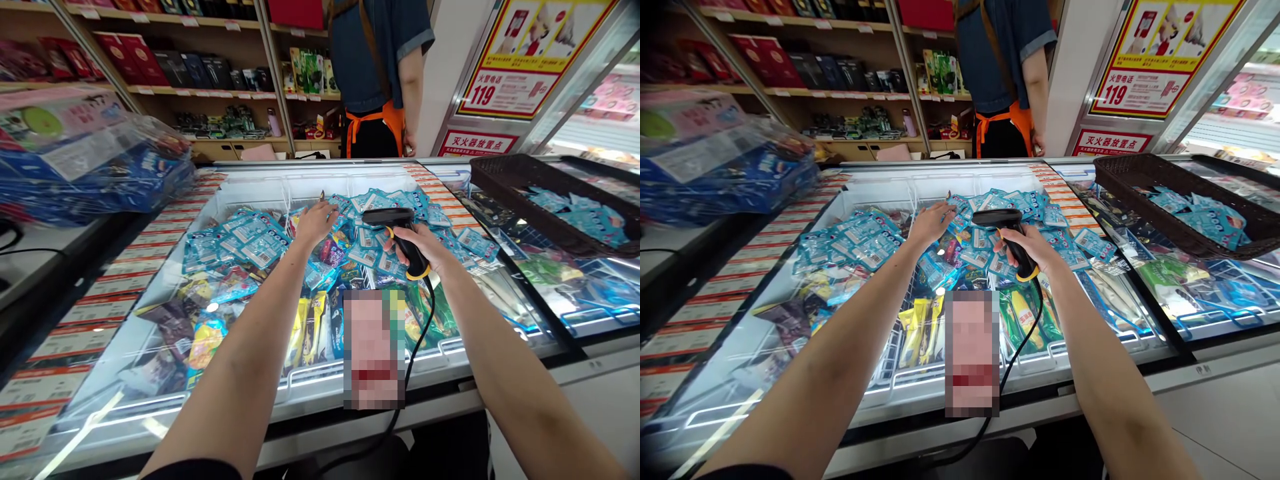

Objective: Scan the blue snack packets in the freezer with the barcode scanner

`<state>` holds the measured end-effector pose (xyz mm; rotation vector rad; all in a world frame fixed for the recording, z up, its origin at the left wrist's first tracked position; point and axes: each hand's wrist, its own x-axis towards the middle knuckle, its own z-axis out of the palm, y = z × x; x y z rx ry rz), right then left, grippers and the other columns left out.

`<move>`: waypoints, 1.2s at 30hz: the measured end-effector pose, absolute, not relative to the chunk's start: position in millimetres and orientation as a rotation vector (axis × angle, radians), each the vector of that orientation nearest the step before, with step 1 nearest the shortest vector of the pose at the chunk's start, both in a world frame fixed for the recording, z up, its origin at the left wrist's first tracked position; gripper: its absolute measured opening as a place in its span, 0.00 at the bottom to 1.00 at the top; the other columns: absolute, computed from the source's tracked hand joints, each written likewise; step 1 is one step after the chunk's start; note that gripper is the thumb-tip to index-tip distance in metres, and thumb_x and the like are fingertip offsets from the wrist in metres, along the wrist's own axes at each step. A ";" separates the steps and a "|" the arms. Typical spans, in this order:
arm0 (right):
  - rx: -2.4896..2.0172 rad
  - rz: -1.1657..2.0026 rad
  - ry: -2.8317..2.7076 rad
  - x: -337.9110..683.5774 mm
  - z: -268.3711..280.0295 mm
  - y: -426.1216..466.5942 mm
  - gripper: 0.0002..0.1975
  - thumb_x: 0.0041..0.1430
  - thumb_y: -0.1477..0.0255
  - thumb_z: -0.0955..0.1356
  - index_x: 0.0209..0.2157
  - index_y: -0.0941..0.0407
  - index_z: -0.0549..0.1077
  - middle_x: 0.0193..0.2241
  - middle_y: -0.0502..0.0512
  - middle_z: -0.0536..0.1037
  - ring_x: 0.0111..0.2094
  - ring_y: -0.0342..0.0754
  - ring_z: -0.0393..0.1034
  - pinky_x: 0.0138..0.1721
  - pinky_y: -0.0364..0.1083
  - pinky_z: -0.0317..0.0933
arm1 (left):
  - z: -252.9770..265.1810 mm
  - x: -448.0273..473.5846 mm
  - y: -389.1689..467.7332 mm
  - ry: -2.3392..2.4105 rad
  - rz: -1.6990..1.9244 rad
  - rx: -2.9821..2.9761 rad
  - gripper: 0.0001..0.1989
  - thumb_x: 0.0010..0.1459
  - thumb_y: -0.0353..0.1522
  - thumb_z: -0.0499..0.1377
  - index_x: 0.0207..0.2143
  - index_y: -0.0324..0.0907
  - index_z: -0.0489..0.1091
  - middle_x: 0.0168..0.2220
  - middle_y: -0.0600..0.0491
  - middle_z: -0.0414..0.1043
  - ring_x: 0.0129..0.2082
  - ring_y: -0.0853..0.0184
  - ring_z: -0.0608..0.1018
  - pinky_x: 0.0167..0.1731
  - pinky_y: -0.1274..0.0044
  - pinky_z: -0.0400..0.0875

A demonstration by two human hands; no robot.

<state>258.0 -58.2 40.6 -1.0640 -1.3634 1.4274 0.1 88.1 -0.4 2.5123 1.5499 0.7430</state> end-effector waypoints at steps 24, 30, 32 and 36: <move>-1.014 1.405 -1.348 226.0 45.7 -29.0 0.19 0.50 0.56 0.72 0.35 0.56 0.71 0.31 0.58 0.80 0.17 0.42 0.67 0.15 0.42 0.61 | 4.0 -27.7 7.2 1.678 1.245 1.973 0.11 0.58 0.40 0.55 0.38 0.42 0.67 0.39 0.46 0.70 0.44 0.57 0.72 0.47 0.64 0.66; -0.979 1.449 -1.354 220.2 55.3 -43.8 0.20 0.51 0.56 0.72 0.37 0.57 0.72 0.32 0.58 0.80 0.20 0.43 0.71 0.20 0.43 0.68 | -2.4 -45.1 -17.2 1.539 1.354 1.846 0.15 0.59 0.43 0.54 0.38 0.42 0.68 0.34 0.51 0.71 0.37 0.62 0.73 0.39 0.70 0.69; -0.978 1.467 -1.314 217.8 53.1 -44.4 0.20 0.50 0.56 0.72 0.38 0.57 0.72 0.33 0.59 0.80 0.24 0.46 0.74 0.23 0.44 0.71 | -3.6 -47.1 -23.0 1.515 1.358 1.850 0.15 0.60 0.44 0.53 0.39 0.43 0.69 0.34 0.51 0.71 0.37 0.62 0.73 0.39 0.70 0.69; -0.948 1.496 -1.226 214.0 48.0 -46.1 0.22 0.50 0.55 0.72 0.40 0.57 0.72 0.35 0.59 0.80 0.26 0.47 0.75 0.22 0.44 0.71 | -4.1 -48.1 -27.4 1.483 1.331 1.870 0.15 0.61 0.44 0.52 0.42 0.44 0.69 0.35 0.51 0.72 0.37 0.62 0.74 0.37 0.69 0.70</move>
